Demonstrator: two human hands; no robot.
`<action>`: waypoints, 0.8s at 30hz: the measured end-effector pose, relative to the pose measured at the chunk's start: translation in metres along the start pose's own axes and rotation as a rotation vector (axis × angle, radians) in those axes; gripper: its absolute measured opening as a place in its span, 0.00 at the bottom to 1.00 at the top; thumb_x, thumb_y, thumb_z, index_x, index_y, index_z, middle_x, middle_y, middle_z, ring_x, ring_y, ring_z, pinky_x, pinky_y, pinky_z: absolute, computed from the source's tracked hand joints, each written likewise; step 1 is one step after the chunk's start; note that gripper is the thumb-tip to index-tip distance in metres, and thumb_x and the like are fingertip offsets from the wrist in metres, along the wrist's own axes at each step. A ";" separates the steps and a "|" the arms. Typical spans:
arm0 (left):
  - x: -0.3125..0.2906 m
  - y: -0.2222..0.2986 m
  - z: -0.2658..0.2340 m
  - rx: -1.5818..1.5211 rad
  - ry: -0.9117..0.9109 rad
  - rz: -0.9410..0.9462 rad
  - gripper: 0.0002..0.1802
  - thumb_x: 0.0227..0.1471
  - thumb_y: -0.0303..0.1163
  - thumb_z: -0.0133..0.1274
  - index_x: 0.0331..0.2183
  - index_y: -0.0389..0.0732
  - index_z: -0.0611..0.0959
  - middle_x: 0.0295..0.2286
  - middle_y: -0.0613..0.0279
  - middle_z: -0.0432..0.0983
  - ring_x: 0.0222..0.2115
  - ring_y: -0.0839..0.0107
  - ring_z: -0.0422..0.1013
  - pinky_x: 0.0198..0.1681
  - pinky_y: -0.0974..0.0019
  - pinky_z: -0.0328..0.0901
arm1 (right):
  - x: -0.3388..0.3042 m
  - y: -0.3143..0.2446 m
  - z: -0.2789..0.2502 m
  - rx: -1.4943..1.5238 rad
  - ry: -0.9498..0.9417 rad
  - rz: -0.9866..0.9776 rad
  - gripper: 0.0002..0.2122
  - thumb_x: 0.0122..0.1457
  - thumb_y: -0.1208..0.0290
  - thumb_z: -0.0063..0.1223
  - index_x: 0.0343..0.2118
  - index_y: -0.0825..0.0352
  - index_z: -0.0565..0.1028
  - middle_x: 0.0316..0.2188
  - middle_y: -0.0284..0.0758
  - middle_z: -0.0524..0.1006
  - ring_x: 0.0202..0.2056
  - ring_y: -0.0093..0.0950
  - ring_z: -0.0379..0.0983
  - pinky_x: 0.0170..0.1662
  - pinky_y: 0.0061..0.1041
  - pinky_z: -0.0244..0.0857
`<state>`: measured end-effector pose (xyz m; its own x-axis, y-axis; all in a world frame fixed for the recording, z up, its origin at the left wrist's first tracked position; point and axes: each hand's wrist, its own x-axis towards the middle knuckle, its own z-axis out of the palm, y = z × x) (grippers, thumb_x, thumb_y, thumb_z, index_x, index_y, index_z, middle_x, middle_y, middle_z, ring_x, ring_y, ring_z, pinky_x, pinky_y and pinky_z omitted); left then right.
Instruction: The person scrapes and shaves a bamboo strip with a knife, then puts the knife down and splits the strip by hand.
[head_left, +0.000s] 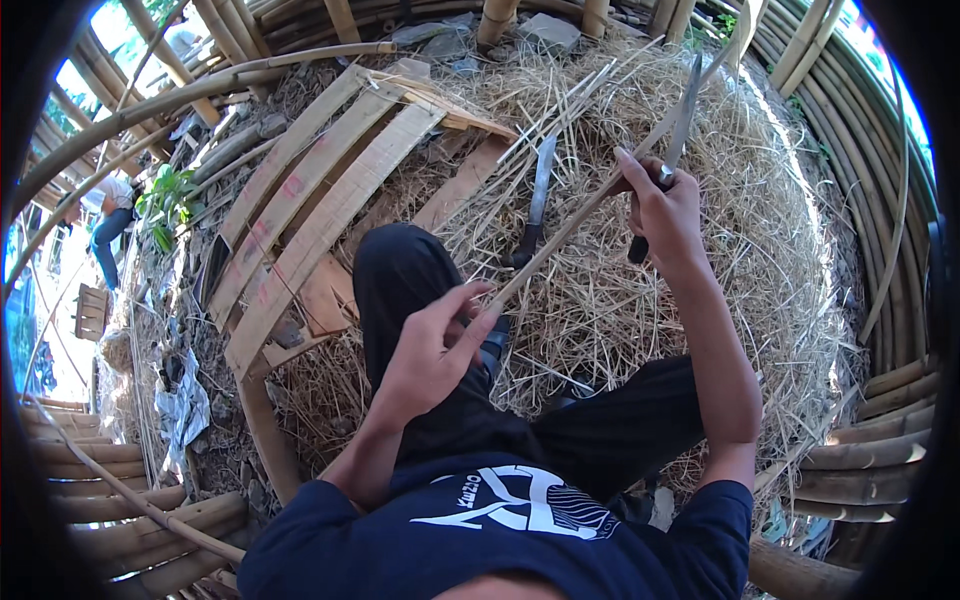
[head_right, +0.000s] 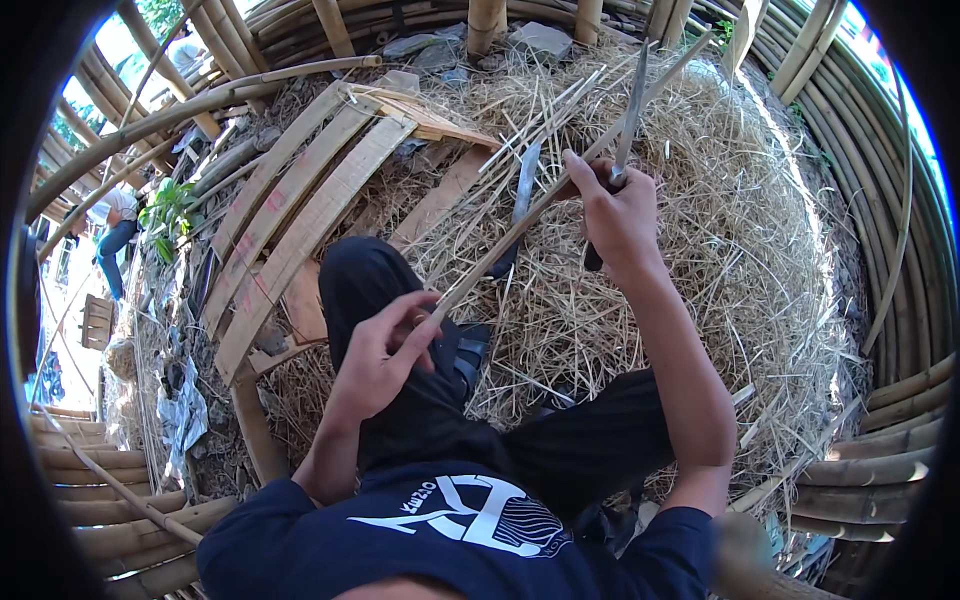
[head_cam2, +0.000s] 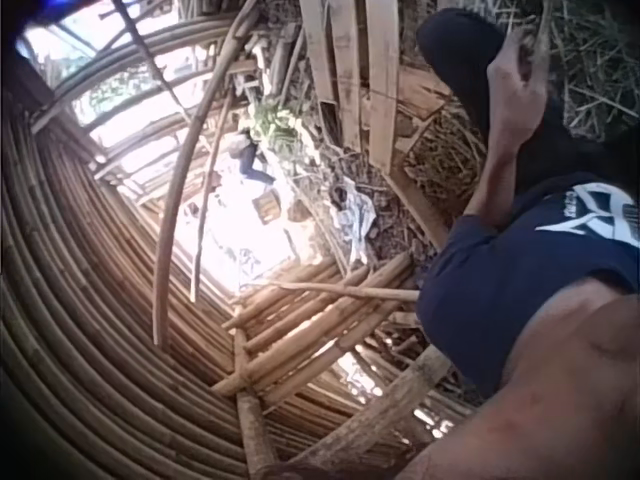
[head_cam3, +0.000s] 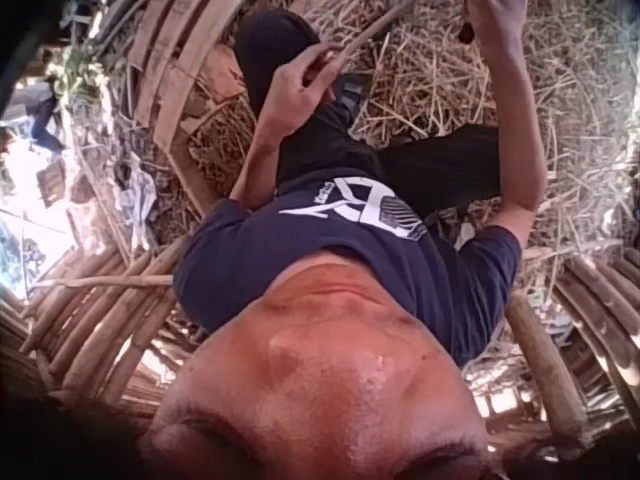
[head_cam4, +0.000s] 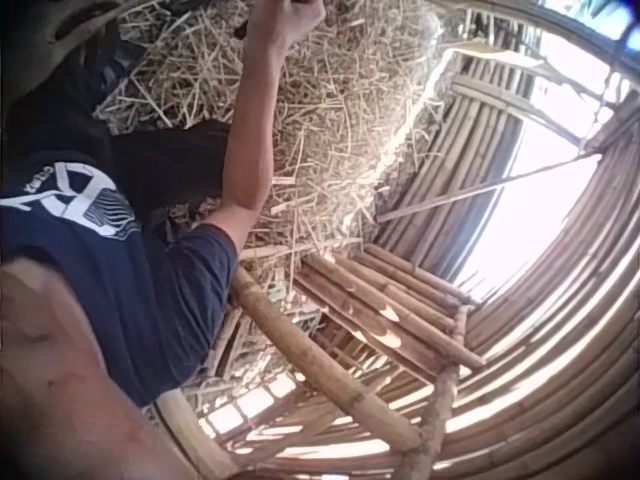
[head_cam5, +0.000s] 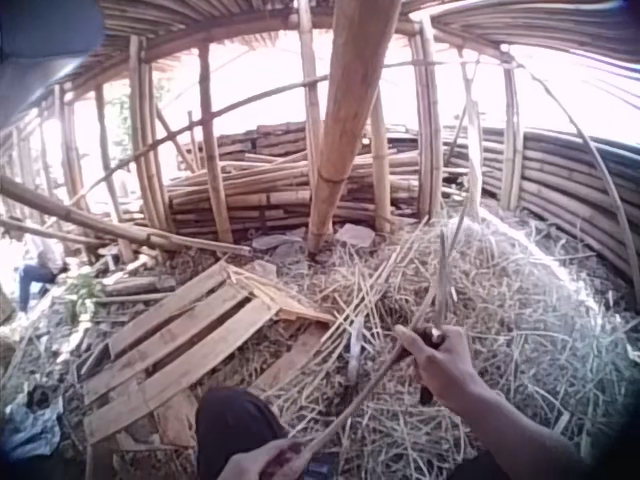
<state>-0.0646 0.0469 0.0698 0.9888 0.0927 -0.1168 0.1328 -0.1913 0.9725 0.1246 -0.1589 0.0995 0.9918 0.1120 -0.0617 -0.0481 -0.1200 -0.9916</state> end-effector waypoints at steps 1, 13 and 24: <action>0.002 -0.005 0.002 -0.101 -0.131 -0.174 0.16 0.60 0.32 0.46 0.45 0.31 0.73 0.24 0.63 0.74 0.18 0.83 0.67 0.22 0.80 0.61 | -0.001 0.003 0.000 -0.022 -0.004 -0.004 0.14 0.58 0.63 0.55 0.25 0.71 0.79 0.15 0.28 0.74 0.11 0.13 0.58 0.15 0.17 0.49; 0.043 -0.048 0.048 -0.433 -0.206 -0.222 0.13 0.63 0.36 0.41 0.43 0.38 0.72 0.15 0.75 0.58 0.11 0.87 0.52 0.13 0.80 0.49 | -0.027 0.060 -0.009 -0.757 -0.268 -0.124 0.16 0.56 0.61 0.51 0.21 0.71 0.77 0.13 0.42 0.71 0.18 0.32 0.69 0.26 0.33 0.61; 0.078 -0.061 0.063 -0.367 -0.176 -0.166 0.12 0.62 0.33 0.42 0.44 0.37 0.73 0.20 0.69 0.69 0.10 0.89 0.54 0.12 0.80 0.50 | -0.038 0.090 0.008 -1.018 -0.341 -0.063 0.10 0.42 0.68 0.53 0.23 0.72 0.78 0.23 0.49 0.77 0.30 0.46 0.75 0.39 0.40 0.69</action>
<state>0.0082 0.0045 -0.0112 0.9568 -0.0810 -0.2791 0.2893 0.1753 0.9410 0.0817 -0.1665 0.0116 0.8960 0.3972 -0.1985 0.2794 -0.8518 -0.4432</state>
